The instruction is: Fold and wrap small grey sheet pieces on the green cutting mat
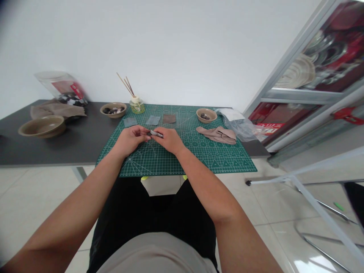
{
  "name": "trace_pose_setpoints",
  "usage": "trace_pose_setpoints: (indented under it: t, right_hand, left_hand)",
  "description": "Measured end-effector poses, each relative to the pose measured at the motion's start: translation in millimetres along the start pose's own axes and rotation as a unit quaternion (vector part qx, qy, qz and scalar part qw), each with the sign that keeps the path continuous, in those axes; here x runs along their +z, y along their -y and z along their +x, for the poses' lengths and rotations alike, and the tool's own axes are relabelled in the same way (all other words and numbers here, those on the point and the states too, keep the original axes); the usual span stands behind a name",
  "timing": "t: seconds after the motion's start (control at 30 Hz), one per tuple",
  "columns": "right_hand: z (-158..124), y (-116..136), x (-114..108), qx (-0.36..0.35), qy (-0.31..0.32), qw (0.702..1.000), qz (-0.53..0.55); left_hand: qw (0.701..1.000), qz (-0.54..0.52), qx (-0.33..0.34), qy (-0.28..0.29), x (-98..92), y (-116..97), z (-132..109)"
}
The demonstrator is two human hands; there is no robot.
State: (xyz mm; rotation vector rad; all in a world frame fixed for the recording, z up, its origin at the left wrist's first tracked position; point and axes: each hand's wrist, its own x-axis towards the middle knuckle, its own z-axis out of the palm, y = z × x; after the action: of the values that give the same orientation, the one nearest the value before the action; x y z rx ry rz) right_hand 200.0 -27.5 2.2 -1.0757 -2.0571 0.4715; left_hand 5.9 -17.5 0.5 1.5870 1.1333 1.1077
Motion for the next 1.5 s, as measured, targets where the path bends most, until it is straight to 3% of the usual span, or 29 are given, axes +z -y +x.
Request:
trace_pose_setpoints:
  t: [1.5]
  right_hand:
    - [-1.2, 3.0, 1.9, 0.004, 0.011, 1.000, 0.010]
  left_hand:
    - [0.999, 0.050, -0.009, 0.012, -0.3, -5.9, -2.6]
